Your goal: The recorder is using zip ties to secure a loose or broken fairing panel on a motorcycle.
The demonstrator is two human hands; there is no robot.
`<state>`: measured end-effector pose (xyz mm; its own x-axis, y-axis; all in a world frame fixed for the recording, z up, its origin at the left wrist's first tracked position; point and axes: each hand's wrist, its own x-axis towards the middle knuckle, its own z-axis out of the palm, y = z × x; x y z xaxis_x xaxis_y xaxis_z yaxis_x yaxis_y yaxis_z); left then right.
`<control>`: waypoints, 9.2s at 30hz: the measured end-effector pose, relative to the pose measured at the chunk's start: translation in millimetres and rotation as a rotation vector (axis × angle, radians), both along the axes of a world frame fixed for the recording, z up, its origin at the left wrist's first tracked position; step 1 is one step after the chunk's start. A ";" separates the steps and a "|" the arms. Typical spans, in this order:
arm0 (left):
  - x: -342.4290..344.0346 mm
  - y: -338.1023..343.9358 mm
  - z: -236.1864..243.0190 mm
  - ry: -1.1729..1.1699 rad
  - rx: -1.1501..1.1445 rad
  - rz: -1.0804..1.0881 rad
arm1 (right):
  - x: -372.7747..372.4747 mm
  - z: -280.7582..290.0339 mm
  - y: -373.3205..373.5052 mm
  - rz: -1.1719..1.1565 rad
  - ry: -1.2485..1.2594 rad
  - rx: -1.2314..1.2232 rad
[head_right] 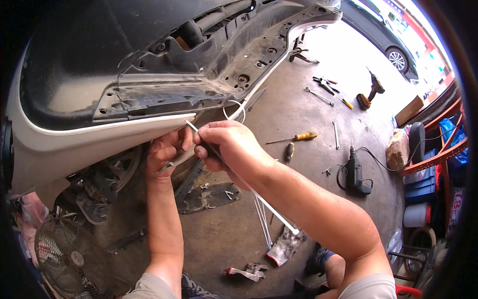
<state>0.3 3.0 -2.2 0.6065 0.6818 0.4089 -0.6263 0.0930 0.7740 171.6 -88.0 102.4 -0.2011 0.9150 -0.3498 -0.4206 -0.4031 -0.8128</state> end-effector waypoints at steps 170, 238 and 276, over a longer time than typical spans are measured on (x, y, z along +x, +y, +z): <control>-9.1 -11.6 -12.8 -0.076 0.047 0.133 | -2.3 7.0 -6.2 -0.019 -0.633 0.231; -11.8 -23.1 -4.1 -0.010 -0.177 0.247 | 4.2 -4.8 19.6 -0.020 0.039 0.053; -15.6 -15.0 3.6 0.029 -0.099 0.205 | 16.0 6.1 -15.8 0.061 -0.720 0.260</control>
